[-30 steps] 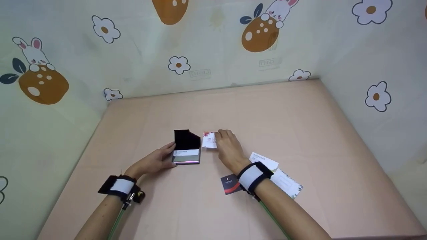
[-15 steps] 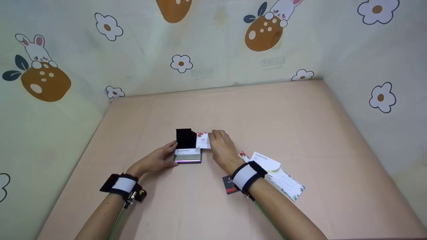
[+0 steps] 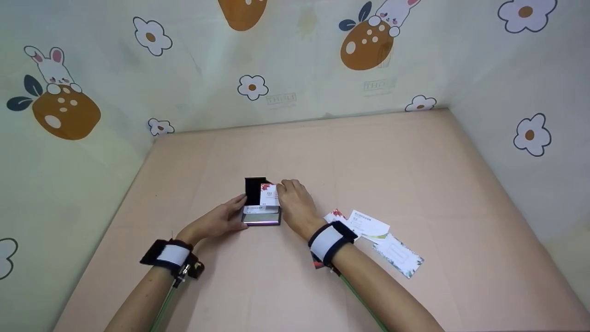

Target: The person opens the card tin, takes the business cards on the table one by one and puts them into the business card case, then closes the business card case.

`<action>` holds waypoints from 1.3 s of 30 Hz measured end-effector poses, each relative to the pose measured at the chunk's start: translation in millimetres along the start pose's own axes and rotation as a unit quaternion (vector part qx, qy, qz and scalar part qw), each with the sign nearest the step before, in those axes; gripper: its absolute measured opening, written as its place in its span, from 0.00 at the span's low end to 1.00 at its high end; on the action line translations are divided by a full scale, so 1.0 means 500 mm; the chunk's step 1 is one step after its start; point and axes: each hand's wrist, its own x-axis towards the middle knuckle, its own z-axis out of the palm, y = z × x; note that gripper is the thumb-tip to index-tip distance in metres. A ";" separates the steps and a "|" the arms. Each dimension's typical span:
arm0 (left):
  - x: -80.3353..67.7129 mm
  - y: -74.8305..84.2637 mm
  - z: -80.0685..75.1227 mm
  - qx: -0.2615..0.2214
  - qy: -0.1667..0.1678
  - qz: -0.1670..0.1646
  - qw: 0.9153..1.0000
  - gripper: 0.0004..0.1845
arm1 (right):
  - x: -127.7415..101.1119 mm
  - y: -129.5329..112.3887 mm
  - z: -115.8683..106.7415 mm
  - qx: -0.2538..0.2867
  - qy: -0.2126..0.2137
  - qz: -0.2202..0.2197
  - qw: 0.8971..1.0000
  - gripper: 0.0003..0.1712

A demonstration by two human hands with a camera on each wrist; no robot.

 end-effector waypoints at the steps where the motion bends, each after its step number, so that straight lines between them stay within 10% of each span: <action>1: 0.000 0.000 0.000 -0.001 0.000 -0.001 1.000 0.42 | 0.001 -0.001 0.001 0.001 0.000 -0.001 1.000 0.30; 39: 0.004 -0.002 0.001 -0.015 -0.003 -0.019 1.000 0.43 | 0.062 -0.047 0.048 0.032 -0.089 0.058 0.994 0.28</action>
